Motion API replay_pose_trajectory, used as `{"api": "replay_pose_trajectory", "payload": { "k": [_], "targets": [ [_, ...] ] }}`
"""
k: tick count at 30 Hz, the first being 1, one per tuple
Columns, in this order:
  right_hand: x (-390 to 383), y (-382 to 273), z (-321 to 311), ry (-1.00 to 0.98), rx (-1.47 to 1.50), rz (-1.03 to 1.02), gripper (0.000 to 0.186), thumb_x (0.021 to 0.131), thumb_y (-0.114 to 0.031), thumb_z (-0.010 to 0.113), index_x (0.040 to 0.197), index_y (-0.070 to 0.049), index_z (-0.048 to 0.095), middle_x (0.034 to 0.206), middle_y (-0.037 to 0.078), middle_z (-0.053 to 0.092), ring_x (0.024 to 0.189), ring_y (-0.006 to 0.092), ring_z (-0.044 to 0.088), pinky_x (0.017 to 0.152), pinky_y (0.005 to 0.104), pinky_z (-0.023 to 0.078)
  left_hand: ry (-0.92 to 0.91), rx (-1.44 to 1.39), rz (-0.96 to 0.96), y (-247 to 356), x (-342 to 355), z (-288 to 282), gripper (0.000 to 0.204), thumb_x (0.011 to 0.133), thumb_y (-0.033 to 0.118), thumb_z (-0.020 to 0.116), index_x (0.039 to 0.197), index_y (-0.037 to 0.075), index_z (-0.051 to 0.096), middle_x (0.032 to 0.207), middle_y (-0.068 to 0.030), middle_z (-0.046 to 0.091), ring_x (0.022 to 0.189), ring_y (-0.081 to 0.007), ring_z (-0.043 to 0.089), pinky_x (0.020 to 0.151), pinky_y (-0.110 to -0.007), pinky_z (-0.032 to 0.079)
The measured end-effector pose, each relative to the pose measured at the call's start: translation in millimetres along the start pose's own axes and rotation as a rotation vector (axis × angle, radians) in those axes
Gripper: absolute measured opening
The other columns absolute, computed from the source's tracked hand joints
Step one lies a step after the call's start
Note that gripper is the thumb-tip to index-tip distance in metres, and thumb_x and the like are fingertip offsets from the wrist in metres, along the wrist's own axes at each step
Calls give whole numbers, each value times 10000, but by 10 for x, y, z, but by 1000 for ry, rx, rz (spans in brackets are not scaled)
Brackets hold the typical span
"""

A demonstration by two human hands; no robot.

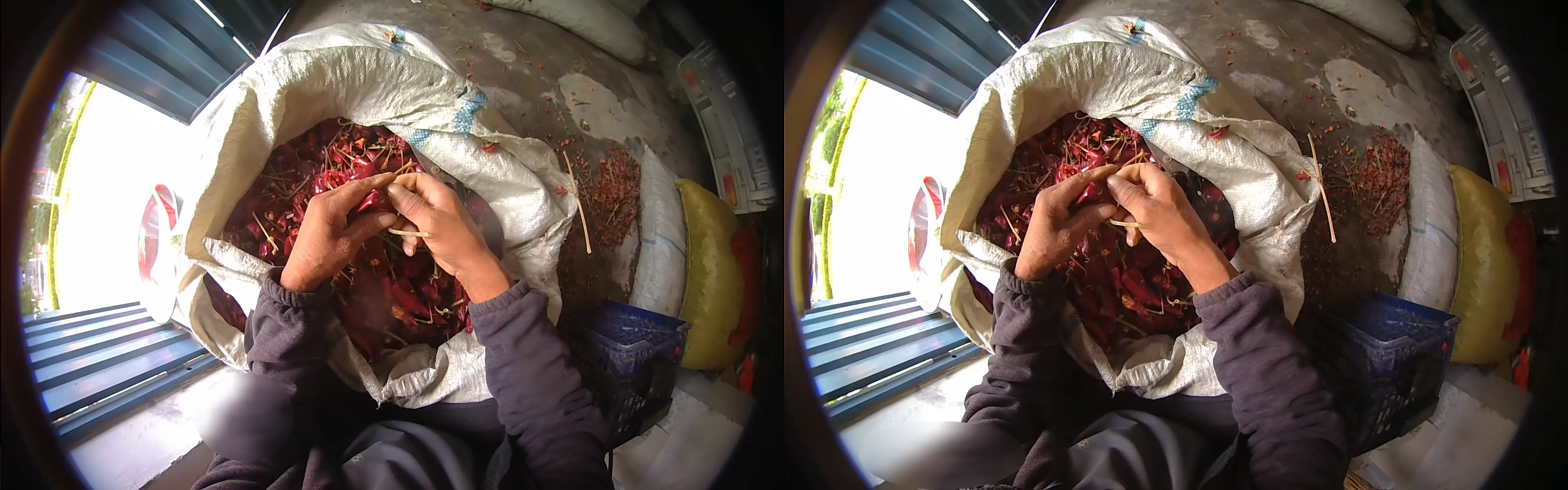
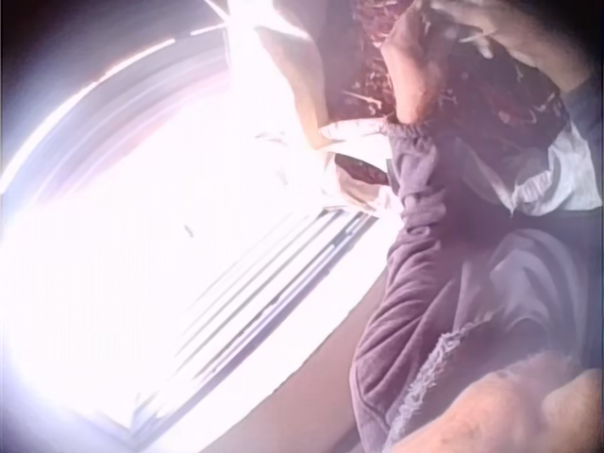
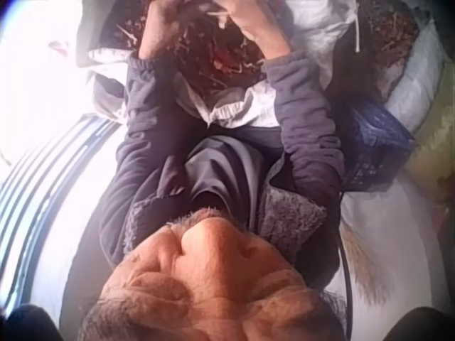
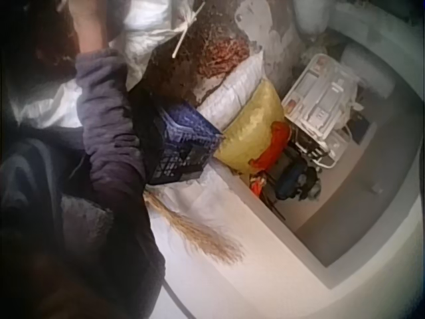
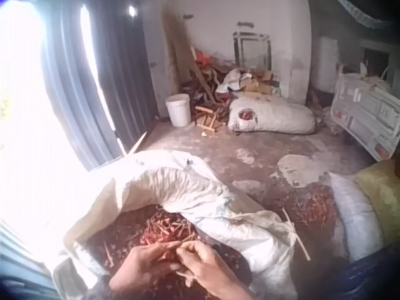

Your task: The person repeatedly picks dried red chilies from a large sack and removes the stems using a small knife held in the right hand. The stems are discarded to the side while the de-stemmed chilies remain in the sack.

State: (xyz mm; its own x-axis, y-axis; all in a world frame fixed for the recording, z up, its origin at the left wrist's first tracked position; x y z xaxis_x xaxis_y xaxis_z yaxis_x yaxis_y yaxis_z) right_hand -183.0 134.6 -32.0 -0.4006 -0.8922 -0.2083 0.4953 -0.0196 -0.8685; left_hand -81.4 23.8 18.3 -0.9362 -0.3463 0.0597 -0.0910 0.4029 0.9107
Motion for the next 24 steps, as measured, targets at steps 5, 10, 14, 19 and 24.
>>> {"api": "replay_pose_trajectory", "payload": {
  "k": [5, 10, 14, 19, 24],
  "targets": [
    [-4, -54, 42, -16, 93, -13, 264, 1051, -253, 605, 1152, -10, 585, 852, 26, 631, 607, 42, 535, 512, 202, 464, -53, -248, -136, -114, -9, 1, 332, 964, 53, 683, 1283, -27, 635, 1055, -63, 708, 996, -147, 649, 893, -310, 519],
    [-16, -121, 62, -15, -125, -86, 365, 977, -254, 727, 1166, 21, 580, 885, 51, 681, 692, 68, 601, 607, 221, 494, 34, -434, -330, -230, -8, -22, 280, 988, 54, 662, 1259, -14, 638, 1102, -43, 711, 1027, -121, 646, 916, -292, 522],
    [-2, -108, 39, 135, -309, -86, 434, 929, -279, 783, 1144, 48, 594, 913, 74, 709, 830, 120, 657, 725, 275, 523, 92, -251, -188, -259, -7, 10, 278, 960, 18, 685, 1236, 3, 656, 1084, -36, 710, 1018, -121, 648, 910, -296, 533],
    [47, -75, -89, 207, -444, -225, 299, 944, -203, 738, 1101, 17, 609, 869, 78, 710, 755, 126, 651, 675, 303, 522, 126, -149, -101, -192, 34, 5, 283, 913, 0, 720, 1194, 12, 692, 1136, -38, 697, 1036, -128, 643, 917, -302, 530],
    [-15, -160, 15, 166, -409, -215, 191, 970, -131, 678, 1078, 5, 598, 817, 103, 701, 717, 157, 672, 638, 332, 521, 192, 83, 65, -88, 45, -28, 281, 865, -4, 735, 1145, 6, 711, 1032, -103, 713, 948, -210, 703, 842, -333, 558]
  ]
}}
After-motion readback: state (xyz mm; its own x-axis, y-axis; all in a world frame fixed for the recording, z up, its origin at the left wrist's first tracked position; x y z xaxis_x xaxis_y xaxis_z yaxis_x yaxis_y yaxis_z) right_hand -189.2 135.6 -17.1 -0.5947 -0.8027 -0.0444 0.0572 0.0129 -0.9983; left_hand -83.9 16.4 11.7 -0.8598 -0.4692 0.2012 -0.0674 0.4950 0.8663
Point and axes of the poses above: each hand's wrist, its own x-axis towards the middle knuckle, its own z-axis out of the palm, y = z × x, the point moved 5 cm from there along x, towards the middle knuckle
